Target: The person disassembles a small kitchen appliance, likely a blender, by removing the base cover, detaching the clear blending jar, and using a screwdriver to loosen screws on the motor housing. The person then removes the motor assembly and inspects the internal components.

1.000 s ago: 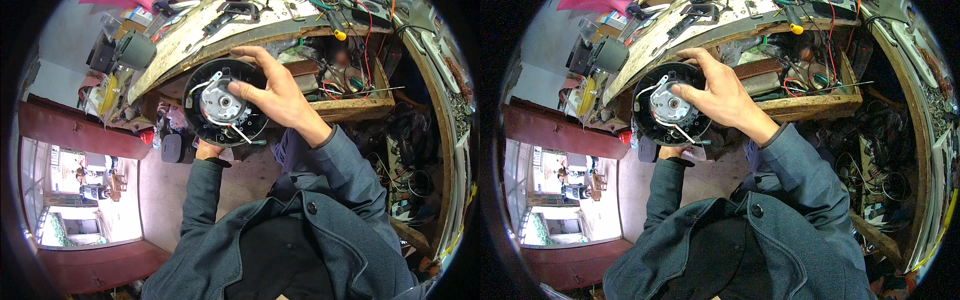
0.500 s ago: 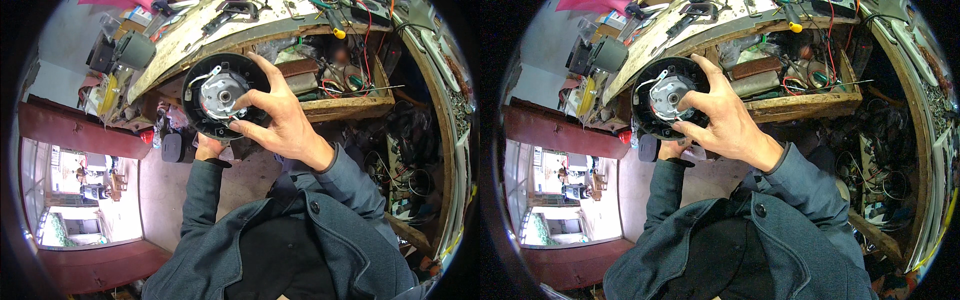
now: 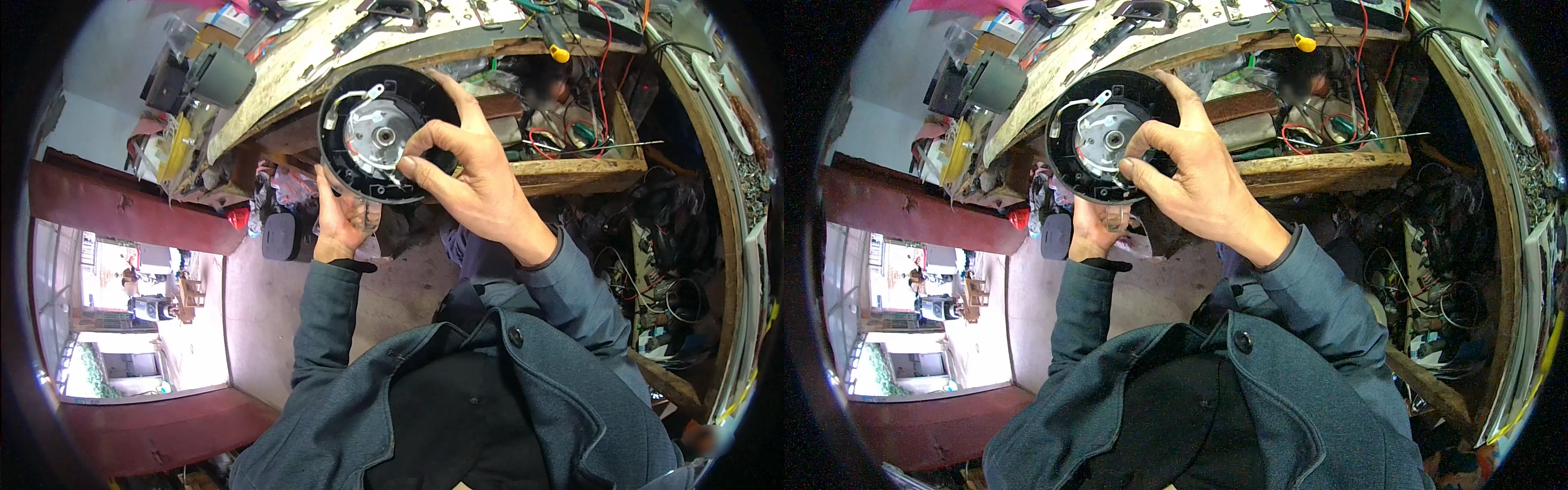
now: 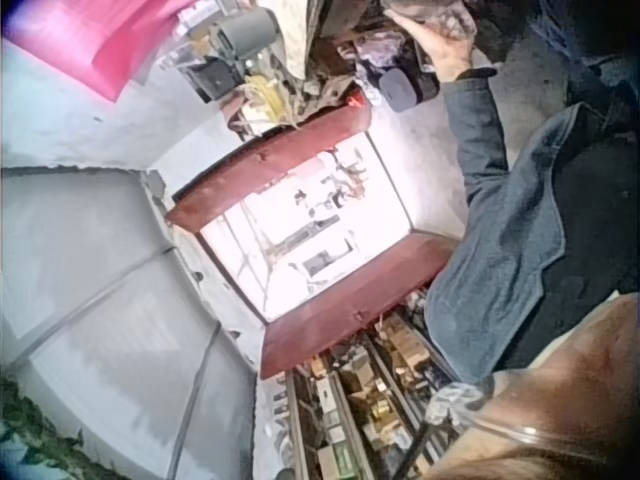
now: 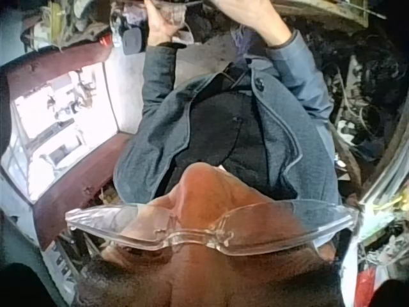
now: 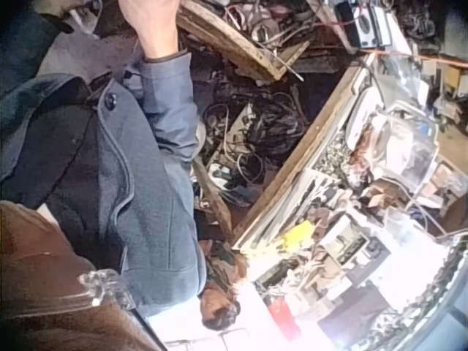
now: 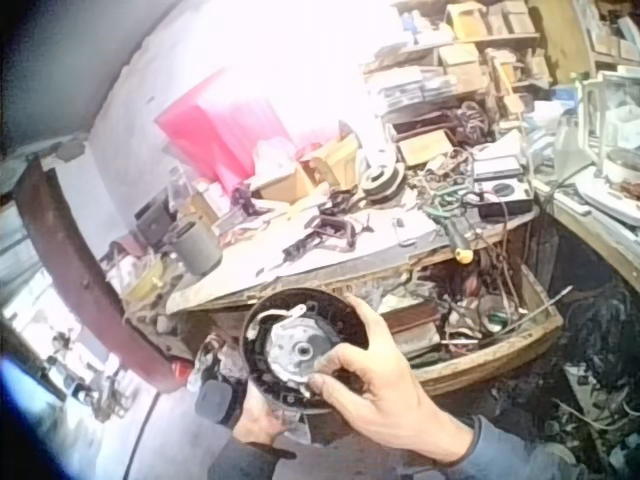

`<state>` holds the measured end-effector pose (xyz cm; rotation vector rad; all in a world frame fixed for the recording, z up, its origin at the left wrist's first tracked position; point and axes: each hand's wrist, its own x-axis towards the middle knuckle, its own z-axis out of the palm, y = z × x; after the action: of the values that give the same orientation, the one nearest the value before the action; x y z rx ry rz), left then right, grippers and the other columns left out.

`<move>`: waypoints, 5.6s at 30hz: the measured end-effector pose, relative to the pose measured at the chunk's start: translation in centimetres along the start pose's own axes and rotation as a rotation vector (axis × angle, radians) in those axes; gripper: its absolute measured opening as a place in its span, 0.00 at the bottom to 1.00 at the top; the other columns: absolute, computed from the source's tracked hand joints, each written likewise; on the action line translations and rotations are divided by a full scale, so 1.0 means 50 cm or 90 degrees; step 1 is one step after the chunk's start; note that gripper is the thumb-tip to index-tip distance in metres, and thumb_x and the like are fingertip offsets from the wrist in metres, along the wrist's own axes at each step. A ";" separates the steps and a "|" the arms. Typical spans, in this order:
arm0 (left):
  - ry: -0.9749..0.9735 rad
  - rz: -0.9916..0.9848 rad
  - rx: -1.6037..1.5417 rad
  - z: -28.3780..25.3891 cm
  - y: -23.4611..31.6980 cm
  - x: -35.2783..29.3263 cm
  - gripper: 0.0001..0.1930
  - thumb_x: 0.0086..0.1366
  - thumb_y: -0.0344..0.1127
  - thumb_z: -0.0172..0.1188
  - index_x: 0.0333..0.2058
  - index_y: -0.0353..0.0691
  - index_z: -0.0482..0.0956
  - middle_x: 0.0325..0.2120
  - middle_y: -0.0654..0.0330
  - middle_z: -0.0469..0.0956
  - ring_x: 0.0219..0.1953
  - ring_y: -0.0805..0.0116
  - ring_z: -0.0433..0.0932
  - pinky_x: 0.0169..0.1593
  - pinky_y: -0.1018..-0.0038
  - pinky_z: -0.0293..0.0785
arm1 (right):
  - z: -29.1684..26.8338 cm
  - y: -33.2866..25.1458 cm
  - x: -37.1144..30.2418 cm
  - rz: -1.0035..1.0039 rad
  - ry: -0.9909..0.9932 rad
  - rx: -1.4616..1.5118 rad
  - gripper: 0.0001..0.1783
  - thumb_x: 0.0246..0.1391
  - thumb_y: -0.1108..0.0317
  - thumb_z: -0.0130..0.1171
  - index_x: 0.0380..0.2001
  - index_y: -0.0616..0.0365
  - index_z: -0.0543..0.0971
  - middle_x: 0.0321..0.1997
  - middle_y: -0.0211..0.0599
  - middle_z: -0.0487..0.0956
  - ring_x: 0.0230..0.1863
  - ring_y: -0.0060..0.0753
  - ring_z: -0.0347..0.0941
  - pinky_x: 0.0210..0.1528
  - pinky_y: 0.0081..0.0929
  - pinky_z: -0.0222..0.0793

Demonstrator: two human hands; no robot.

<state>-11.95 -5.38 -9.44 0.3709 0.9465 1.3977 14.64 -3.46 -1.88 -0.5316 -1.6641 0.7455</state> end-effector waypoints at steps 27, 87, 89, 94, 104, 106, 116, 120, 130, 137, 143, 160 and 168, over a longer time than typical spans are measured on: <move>0.081 0.007 0.042 0.019 -0.006 -0.013 0.48 0.64 0.81 0.45 0.57 0.38 0.77 0.42 0.59 0.84 0.29 0.75 0.74 0.27 0.78 0.66 | -0.057 0.059 0.059 0.084 -0.049 -0.068 0.30 0.51 0.69 0.76 0.57 0.65 0.78 0.45 0.45 0.87 0.40 0.25 0.83 0.41 0.26 0.78; 0.134 -0.055 -0.062 0.008 -0.011 0.001 0.32 0.73 0.67 0.45 0.50 0.42 0.77 0.28 0.58 0.73 0.21 0.73 0.65 0.18 0.81 0.60 | 0.023 0.039 0.099 0.107 -0.040 -0.320 0.30 0.52 0.65 0.67 0.56 0.68 0.74 0.35 0.64 0.82 0.40 0.66 0.81 0.45 0.51 0.78; 0.123 -0.031 -0.057 0.011 -0.014 0.004 0.30 0.74 0.64 0.46 0.50 0.41 0.78 0.32 0.57 0.78 0.23 0.70 0.69 0.21 0.78 0.66 | 0.029 0.051 0.091 0.100 -0.028 -0.298 0.30 0.52 0.66 0.67 0.56 0.68 0.72 0.37 0.65 0.82 0.42 0.67 0.81 0.46 0.52 0.77; 0.069 0.000 -0.065 -0.003 -0.013 0.012 0.29 0.75 0.61 0.47 0.55 0.41 0.78 0.49 0.57 0.83 0.44 0.60 0.82 0.45 0.68 0.81 | 0.037 0.053 0.075 0.086 -0.005 -0.225 0.30 0.51 0.69 0.68 0.56 0.67 0.70 0.38 0.66 0.81 0.43 0.69 0.80 0.46 0.51 0.76; 0.008 0.018 0.046 -0.033 0.003 0.029 0.44 0.72 0.75 0.38 0.65 0.41 0.73 0.61 0.52 0.78 0.60 0.54 0.78 0.63 0.57 0.76 | 0.022 0.039 0.045 0.025 0.051 -0.178 0.31 0.50 0.73 0.69 0.58 0.66 0.71 0.42 0.60 0.82 0.42 0.59 0.82 0.44 0.43 0.78; -0.010 0.023 0.058 -0.026 0.010 0.035 0.45 0.72 0.76 0.38 0.65 0.40 0.72 0.61 0.51 0.78 0.60 0.54 0.78 0.63 0.56 0.76 | 0.018 0.030 0.042 0.024 0.083 -0.176 0.30 0.51 0.74 0.69 0.57 0.66 0.72 0.41 0.56 0.83 0.40 0.54 0.83 0.42 0.39 0.78; -0.151 0.034 0.139 0.138 0.065 0.010 0.49 0.69 0.78 0.42 0.67 0.36 0.69 0.61 0.49 0.77 0.60 0.54 0.79 0.63 0.57 0.77 | -0.034 -0.023 0.048 -0.059 0.200 -0.180 0.30 0.48 0.76 0.68 0.55 0.65 0.71 0.41 0.61 0.81 0.43 0.64 0.82 0.45 0.46 0.77; -0.202 -0.005 0.151 0.163 0.068 0.017 0.48 0.71 0.76 0.40 0.68 0.35 0.67 0.61 0.51 0.77 0.58 0.57 0.81 0.59 0.61 0.81 | -0.047 -0.036 0.048 -0.035 0.232 -0.182 0.28 0.49 0.78 0.67 0.55 0.65 0.71 0.40 0.60 0.82 0.43 0.63 0.82 0.44 0.45 0.78; -0.250 0.077 0.182 0.162 0.031 0.041 0.37 0.77 0.66 0.42 0.66 0.39 0.71 0.61 0.54 0.77 0.60 0.61 0.78 0.62 0.61 0.78 | -0.042 -0.078 0.031 0.004 0.229 -0.203 0.28 0.49 0.81 0.64 0.56 0.66 0.71 0.45 0.57 0.82 0.47 0.57 0.81 0.50 0.41 0.76; -0.190 0.064 0.362 0.197 0.032 0.018 0.37 0.76 0.67 0.45 0.65 0.41 0.73 0.56 0.61 0.81 0.55 0.69 0.80 0.57 0.70 0.79 | -0.035 -0.068 0.019 0.098 0.337 0.122 0.25 0.56 0.85 0.58 0.58 0.65 0.72 0.53 0.36 0.79 0.54 0.26 0.75 0.61 0.26 0.69; -0.192 0.044 0.508 0.211 0.052 0.018 0.34 0.78 0.65 0.43 0.65 0.43 0.74 0.56 0.64 0.80 0.52 0.75 0.79 0.54 0.73 0.77 | -0.048 -0.042 0.011 0.163 0.418 0.257 0.27 0.59 0.87 0.53 0.62 0.65 0.71 0.57 0.38 0.78 0.59 0.28 0.75 0.65 0.28 0.68; -0.178 0.338 1.052 0.176 0.060 0.108 0.34 0.78 0.61 0.43 0.36 0.31 0.82 0.26 0.38 0.79 0.32 0.40 0.81 0.38 0.55 0.73 | -0.033 -0.053 -0.045 0.133 0.458 0.235 0.33 0.56 0.92 0.52 0.66 0.64 0.69 0.67 0.40 0.73 0.69 0.34 0.67 0.74 0.31 0.58; -0.337 0.274 0.800 0.207 0.062 -0.023 0.16 0.67 0.42 0.63 0.32 0.32 0.83 0.24 0.53 0.81 0.26 0.70 0.74 0.33 0.68 0.71 | -0.046 -0.015 -0.048 0.130 0.437 0.108 0.34 0.54 0.89 0.51 0.66 0.64 0.68 0.67 0.43 0.71 0.71 0.36 0.64 0.77 0.33 0.51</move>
<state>-6.22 -2.75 -0.60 1.8650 1.2254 0.8006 17.45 -5.21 -2.68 -0.7423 -0.9122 0.7353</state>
